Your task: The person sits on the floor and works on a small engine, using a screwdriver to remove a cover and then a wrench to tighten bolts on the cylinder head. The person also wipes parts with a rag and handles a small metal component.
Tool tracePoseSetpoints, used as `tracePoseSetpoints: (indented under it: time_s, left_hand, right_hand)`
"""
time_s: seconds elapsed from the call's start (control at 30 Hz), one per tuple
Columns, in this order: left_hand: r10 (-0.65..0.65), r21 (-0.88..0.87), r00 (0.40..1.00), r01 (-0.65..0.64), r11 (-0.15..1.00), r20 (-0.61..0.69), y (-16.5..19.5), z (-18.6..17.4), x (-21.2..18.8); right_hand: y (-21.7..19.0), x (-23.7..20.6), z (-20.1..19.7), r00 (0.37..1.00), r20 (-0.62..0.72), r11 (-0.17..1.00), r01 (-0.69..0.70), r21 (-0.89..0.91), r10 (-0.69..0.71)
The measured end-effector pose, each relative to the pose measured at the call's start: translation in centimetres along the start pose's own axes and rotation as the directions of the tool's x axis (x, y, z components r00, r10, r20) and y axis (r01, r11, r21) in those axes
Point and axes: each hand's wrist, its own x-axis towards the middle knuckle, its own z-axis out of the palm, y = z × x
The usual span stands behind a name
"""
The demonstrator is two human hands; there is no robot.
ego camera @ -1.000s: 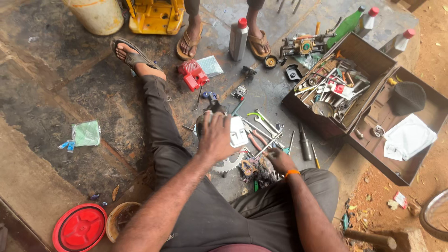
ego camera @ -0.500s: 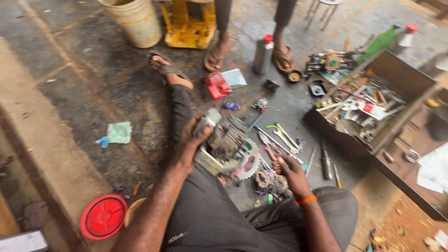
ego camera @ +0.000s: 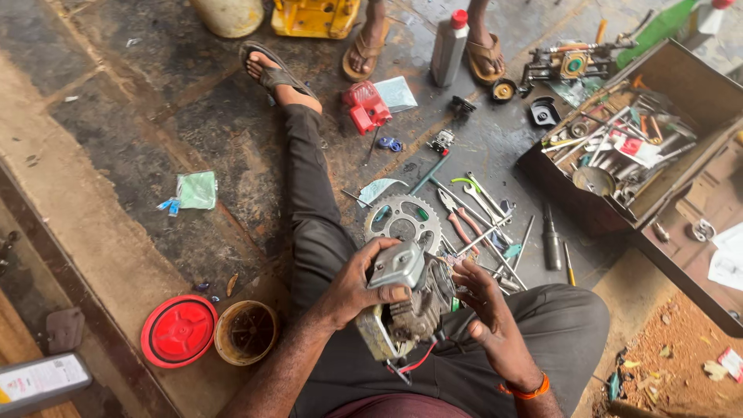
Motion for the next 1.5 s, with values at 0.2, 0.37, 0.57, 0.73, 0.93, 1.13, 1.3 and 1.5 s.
tracePoseSetpoints:
  time_s: [0.2,0.37,0.57,0.73,0.93,1.13,1.3,1.5]
  left_hand:
    - [0.013,-0.057,0.963,0.002,0.998,0.268,-0.1,-0.1,0.0]
    - [-0.064,-0.185,0.921,0.145,0.972,0.384,-1.9,-0.6,0.5]
    - [-0.059,-0.202,0.886,0.169,0.965,0.460,-5.1,-1.5,2.4]
    - [-0.021,-0.302,0.846,0.213,0.929,0.534,-6.0,-2.2,3.2]
    - [-0.018,-0.534,0.853,0.343,0.773,0.522,-2.9,-3.1,4.4]
    - [-0.086,-0.407,0.968,0.180,0.895,0.238,0.5,-8.1,7.6]
    - [-0.297,-0.083,0.943,0.287,0.954,-0.153,-1.9,-8.0,6.3]
    - [-0.118,0.015,0.949,0.128,0.992,-0.292,-3.7,-6.1,7.4]
  right_hand:
    - [-0.5,-0.6,0.5,0.976,0.145,0.981,-0.173,0.082,0.160]
    - [0.0,-2.1,1.7,0.966,0.091,0.963,-0.227,-0.146,0.241]
    - [-0.2,-2.2,2.3,0.980,0.189,0.898,0.024,-0.439,0.066]
    - [-1.4,-1.0,2.6,0.986,0.166,0.848,0.099,-0.520,-0.013]
    - [-1.2,2.0,3.1,0.999,0.012,0.883,0.033,-0.468,-0.031]
    - [-0.1,6.2,2.4,0.986,-0.062,0.767,0.083,-0.637,-0.158]
    - [1.4,10.1,2.7,0.972,-0.081,0.647,0.084,-0.757,-0.220]
    - [1.5,11.8,2.8,0.977,-0.057,0.539,0.063,-0.840,-0.204]
